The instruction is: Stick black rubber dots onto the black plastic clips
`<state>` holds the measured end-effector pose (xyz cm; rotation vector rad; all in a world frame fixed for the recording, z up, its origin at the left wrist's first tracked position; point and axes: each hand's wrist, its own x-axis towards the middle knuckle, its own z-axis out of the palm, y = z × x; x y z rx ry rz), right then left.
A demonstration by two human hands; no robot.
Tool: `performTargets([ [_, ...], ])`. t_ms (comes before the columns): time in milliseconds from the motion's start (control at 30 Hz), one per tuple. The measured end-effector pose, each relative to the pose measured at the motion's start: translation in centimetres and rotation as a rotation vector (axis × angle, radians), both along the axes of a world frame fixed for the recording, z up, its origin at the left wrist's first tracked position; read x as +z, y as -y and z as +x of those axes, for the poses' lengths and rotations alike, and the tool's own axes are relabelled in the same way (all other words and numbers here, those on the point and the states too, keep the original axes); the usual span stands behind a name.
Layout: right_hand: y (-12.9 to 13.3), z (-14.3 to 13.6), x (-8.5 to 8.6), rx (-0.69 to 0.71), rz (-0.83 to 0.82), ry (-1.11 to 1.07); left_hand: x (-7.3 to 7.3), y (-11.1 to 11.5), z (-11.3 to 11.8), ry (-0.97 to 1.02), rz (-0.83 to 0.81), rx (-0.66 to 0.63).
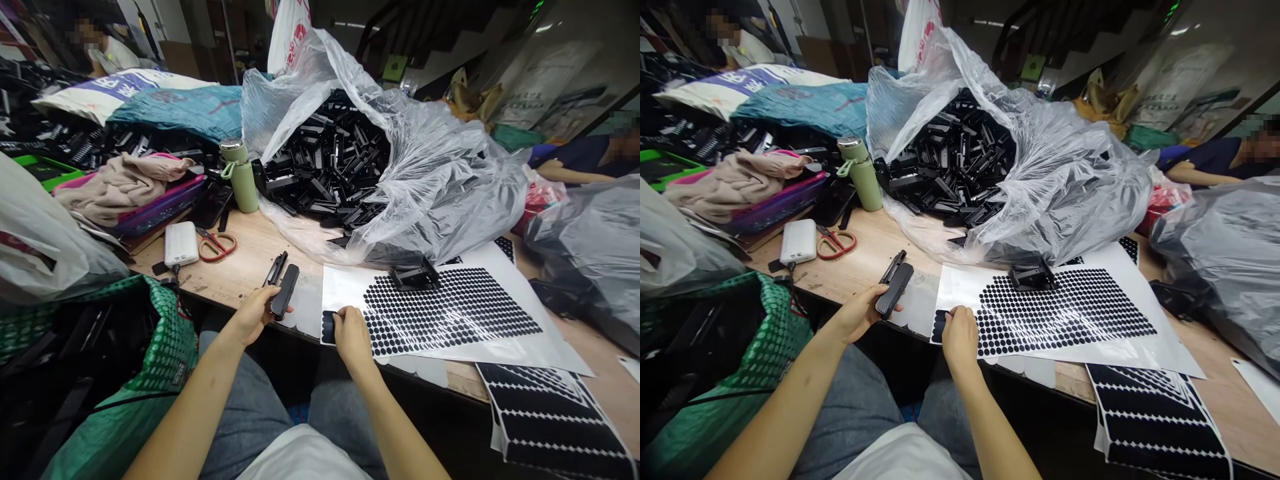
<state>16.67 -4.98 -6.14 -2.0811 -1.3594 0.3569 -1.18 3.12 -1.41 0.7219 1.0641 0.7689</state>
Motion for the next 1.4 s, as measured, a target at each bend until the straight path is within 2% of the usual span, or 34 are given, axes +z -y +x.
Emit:
performTargets([
  [100, 0.2, 0.4, 0.8, 0.049, 0.026, -0.154, -0.2, 0.3, 0.2, -0.021, 0.008, 0.005],
  [233, 0.1, 0.6, 3.0, 0.155, -0.010, -0.338, 0.0, 0.6, 0.5, -0.078, 0.020, -0.020],
  [300, -0.1, 0.5, 3.8, 0.192, -0.025, -0.384, 0.2, 0.6, 0.6, -0.083, 0.020, -0.071],
  [400, -0.3, 0.3, 4.1, 0.211, -0.016, -0.391, 0.2, 0.7, 0.8, -0.054, -0.014, -0.123],
  [567, 0.3, -0.8, 4.1, 0.309, 0.055, -0.402, -0.6, 0.5, 0.7, -0.006, -0.072, 0.010],
  [667, 1.2, -1.4, 5.3, 0.427, 0.071, -0.442, -0.7, 0.4, 0.5, 0.030, -0.060, 0.025],
  [800, 1.8, -1.4, 7.3, 0.544, -0.041, -0.640, 0.0, 0.4, 0.5, 0.068, -0.134, -0.004],
  [900, 1.4, -1.0, 8.1, 0.475, -0.024, -0.769, 0.8, 0.7, 0.9, 0.084, -0.226, -0.029],
  [1033, 0.5, -1.0, 7.8, 0.328, 0.045, -0.745, 1.3, 1.2, 2.0, 0.066, -0.277, -0.028],
  [1167, 0.4, -1.5, 7.3, 0.316, 0.021, -0.761, 1.5, 1.9, 3.1, 0.072, -0.258, -0.017],
  [1400, 0.7, -1.2, 7.3, 0.299, -0.019, -0.733, 2.2, 2.7, 3.9, 0.138, -0.272, -0.129],
])
